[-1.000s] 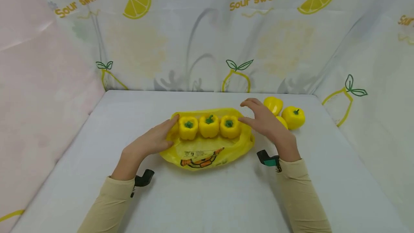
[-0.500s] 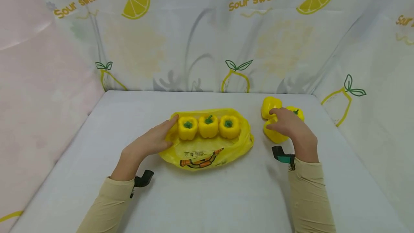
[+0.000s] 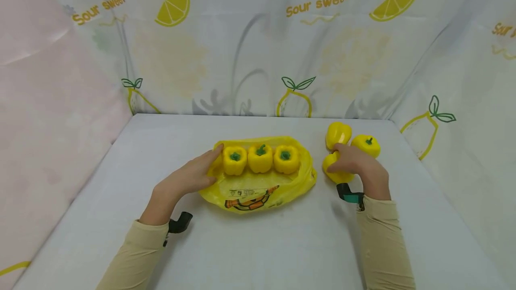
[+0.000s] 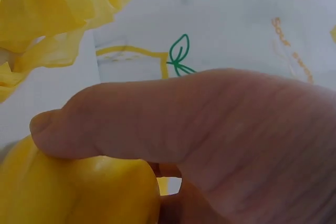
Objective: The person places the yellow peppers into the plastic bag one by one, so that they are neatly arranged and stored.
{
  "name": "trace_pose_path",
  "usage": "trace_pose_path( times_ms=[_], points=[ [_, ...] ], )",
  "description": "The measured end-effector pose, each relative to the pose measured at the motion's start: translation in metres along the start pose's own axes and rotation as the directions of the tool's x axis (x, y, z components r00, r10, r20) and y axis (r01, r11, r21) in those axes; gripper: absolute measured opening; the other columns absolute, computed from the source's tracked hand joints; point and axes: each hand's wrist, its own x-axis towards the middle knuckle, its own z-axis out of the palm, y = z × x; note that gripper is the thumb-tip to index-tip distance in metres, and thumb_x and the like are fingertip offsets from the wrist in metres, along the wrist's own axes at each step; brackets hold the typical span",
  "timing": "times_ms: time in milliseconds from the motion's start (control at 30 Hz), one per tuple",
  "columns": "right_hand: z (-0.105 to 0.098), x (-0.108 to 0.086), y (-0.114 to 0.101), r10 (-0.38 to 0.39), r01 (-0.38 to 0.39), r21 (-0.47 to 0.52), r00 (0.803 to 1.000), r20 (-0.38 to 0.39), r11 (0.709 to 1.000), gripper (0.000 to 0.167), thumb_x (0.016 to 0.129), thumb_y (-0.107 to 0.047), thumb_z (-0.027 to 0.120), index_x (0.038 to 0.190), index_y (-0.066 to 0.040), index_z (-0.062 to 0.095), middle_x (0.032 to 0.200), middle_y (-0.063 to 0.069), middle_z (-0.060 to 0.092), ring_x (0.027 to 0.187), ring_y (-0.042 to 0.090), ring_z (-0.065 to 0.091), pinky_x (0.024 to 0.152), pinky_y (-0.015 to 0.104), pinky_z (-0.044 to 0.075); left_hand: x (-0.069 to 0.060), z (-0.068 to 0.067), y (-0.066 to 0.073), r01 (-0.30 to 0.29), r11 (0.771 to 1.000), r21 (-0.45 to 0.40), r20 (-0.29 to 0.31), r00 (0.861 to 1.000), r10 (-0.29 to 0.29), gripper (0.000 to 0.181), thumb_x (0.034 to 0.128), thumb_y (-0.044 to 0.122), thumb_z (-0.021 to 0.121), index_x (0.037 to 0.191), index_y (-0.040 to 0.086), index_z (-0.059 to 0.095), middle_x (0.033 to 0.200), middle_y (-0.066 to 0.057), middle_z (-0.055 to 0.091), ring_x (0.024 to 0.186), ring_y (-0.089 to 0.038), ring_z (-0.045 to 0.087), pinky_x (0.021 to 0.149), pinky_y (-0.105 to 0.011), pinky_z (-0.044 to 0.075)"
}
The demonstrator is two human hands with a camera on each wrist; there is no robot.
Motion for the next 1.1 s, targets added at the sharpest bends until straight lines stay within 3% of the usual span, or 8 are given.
trace_pose_path(
  times_ms=[267,433,667,900,1100],
  points=[
    [0.002,0.005,0.002,-0.088,0.087,-0.013,0.996,-0.033,0.996,0.062,0.083,-0.037,0.07,0.132,-0.006,0.048,0.123,0.018,0.058,0.101,0.029,0.053,0.086,0.042,0.048,-0.001,0.001,-0.001,0.004,1.0,-0.002,0.006,1.0,-0.004,0.083,0.0918,0.01,0.056,0.161,0.015,0.01,0.165,-0.018,0.02,0.153,-0.04,0.019,0.123,-0.059,0.019],
    [-0.003,0.001,-0.003,-0.137,0.14,0.021,0.984,-0.111,0.99,0.055,0.081,-0.034,0.072,0.122,-0.007,0.048,0.111,0.015,0.059,0.092,0.026,0.055,0.077,0.034,0.045,-0.001,0.0,-0.001,-0.012,1.0,0.015,-0.001,1.0,0.012,0.083,0.0917,0.01,0.057,0.161,0.013,0.011,0.165,-0.017,0.022,0.152,-0.04,0.02,0.123,-0.059,0.02],
    [-0.007,-0.003,-0.013,-0.262,0.301,0.115,0.927,-0.27,0.947,0.054,0.081,-0.022,0.072,0.123,-0.002,0.044,0.121,0.019,0.056,0.101,0.031,0.053,0.086,0.039,0.046,-0.001,-0.002,-0.001,-0.017,1.0,0.009,-0.002,1.0,0.017,0.083,0.0914,0.01,0.058,0.161,0.014,0.012,0.165,-0.018,0.022,0.152,-0.04,0.021,0.122,-0.059,0.021],
    [-0.003,-0.004,-0.031,-0.341,0.432,0.208,0.867,-0.364,0.877,0.051,0.082,-0.014,0.075,0.121,-0.004,0.044,0.149,0.015,0.045,0.129,0.033,0.047,0.11,0.05,0.041,-0.001,-0.001,-0.002,-0.014,1.0,0.01,-0.002,1.0,0.014,0.083,0.0916,0.01,0.057,0.161,0.013,0.012,0.165,-0.017,0.022,0.152,-0.04,0.021,0.123,-0.059,0.02],
    [0.002,-0.008,-0.049,-0.409,0.523,0.237,0.821,-0.398,0.819,0.048,0.082,-0.011,0.076,0.118,-0.006,0.045,0.153,0.01,0.043,0.137,0.031,0.044,0.114,0.056,0.037,-0.002,-0.002,0.0,-0.012,1.0,-0.003,0.001,1.0,0.012,0.084,0.091,0.009,0.057,0.161,0.014,0.011,0.165,-0.018,0.022,0.152,-0.04,0.021,0.123,-0.059,0.021]
  ],
)
